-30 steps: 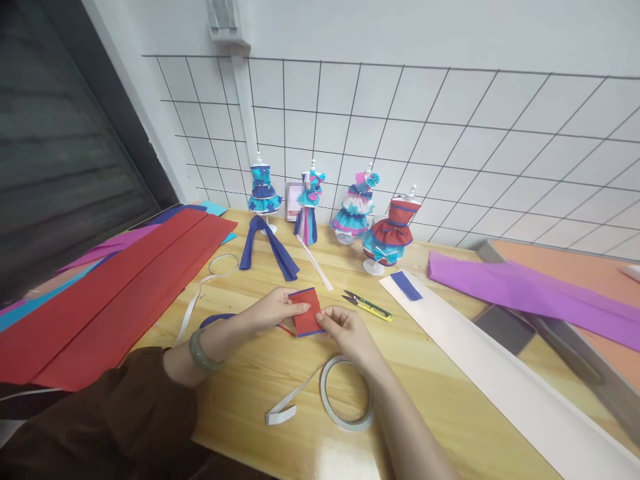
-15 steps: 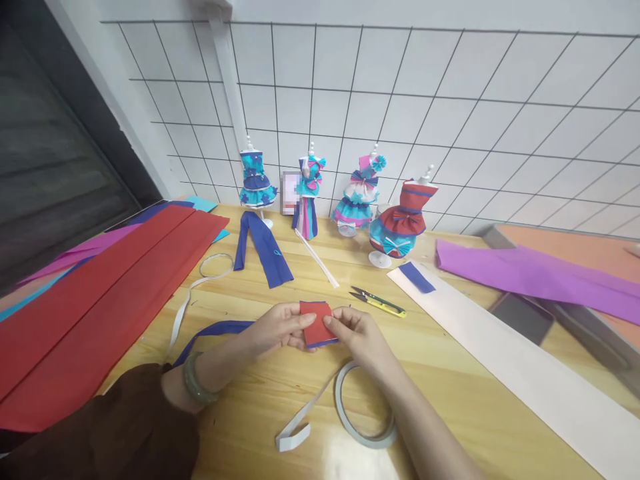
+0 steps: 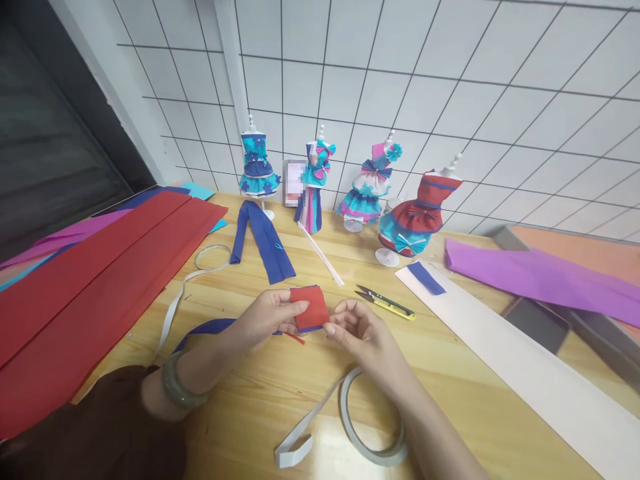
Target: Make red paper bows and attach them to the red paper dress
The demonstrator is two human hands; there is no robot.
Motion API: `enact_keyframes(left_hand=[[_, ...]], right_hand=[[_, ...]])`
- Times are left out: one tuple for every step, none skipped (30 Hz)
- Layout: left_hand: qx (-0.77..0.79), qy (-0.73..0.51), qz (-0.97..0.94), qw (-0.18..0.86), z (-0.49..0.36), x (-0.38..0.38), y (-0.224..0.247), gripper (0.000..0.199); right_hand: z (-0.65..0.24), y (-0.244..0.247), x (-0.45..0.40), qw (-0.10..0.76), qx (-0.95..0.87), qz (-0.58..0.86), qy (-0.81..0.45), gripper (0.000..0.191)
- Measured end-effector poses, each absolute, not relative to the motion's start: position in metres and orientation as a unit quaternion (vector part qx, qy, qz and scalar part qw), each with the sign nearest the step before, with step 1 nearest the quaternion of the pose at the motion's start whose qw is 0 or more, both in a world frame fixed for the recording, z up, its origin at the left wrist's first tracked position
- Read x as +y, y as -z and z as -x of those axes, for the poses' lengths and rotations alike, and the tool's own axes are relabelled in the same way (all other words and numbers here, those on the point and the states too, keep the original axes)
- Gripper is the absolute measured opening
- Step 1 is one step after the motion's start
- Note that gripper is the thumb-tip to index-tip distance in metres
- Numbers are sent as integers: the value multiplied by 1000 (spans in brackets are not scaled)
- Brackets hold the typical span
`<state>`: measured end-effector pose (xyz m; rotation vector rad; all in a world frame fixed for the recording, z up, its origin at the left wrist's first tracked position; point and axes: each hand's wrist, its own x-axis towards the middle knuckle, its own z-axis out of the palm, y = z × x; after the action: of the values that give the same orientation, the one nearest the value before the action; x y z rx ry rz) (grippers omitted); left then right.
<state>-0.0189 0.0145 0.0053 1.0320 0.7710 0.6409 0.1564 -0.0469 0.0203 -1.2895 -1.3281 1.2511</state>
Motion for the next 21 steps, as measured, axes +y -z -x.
enact_keyframes(left_hand=[[357,-296,-481,744,19,14,-6,40],[358,-298,-491,737,18,13,-8,38],[355,-299,-500,731,18,12,-9,36],[351,-301,-507,727,18,11,-10,34],[345,-304,-512,725,17,11,-10,31],[340,-308,-516,724,17,10,-11,30],[337,-311,-517,723,17,10,-12,29],[336,-312,-515,724,17,9,-12,29],[336,-311,-512,727,17,10,-12,31],[337,-309,-509,729,17,10,-12,32],[340,-307,-505,732,18,10,-12,34],[342,-303,-502,734,18,11,-12,35],[343,-300,-498,737,18,12,-12,36],[343,-298,-493,742,18,12,-11,36],[342,-295,-487,747,19,12,-11,37],[341,-292,-481,753,19,13,-10,37],[340,-289,-475,759,19,13,-10,38],[339,-286,-472,762,20,13,-9,39],[337,-285,-472,763,20,13,-9,40],[335,-283,-476,762,20,13,-8,41],[332,-283,-482,760,21,13,-7,41]], right_hand=[[-155,-20,-47,434,-537,525,-498,28],[-154,-19,-47,428,-538,532,-494,28],[-153,-18,-47,423,-538,539,-491,27],[-151,-17,-47,421,-536,542,-492,27],[-151,-15,-46,420,-531,543,-495,27],[-150,-14,-46,422,-527,542,-501,28],[-150,-13,-46,424,-522,539,-507,28],[-150,-11,-46,426,-517,536,-514,29],[-150,-11,-46,427,-514,533,-519,29],[-150,-10,-46,428,-513,530,-521,29],[-150,-10,-46,430,-514,528,-521,29],[-150,-10,-47,433,-515,527,-519,28],[-151,-10,-47,434,-518,525,-516,27],[-150,-11,-48,436,-522,524,-512,27],[-150,-11,-48,436,-528,523,-508,26],[-150,-12,-49,434,-535,523,-502,25],[-150,-13,-50,431,-543,525,-494,23],[-151,-13,-50,427,-553,528,-484,22],[-151,-13,-51,421,-563,531,-473,21],[-151,-13,-51,415,-572,534,-464,20],[-152,-12,-52,409,-579,536,-457,20]])
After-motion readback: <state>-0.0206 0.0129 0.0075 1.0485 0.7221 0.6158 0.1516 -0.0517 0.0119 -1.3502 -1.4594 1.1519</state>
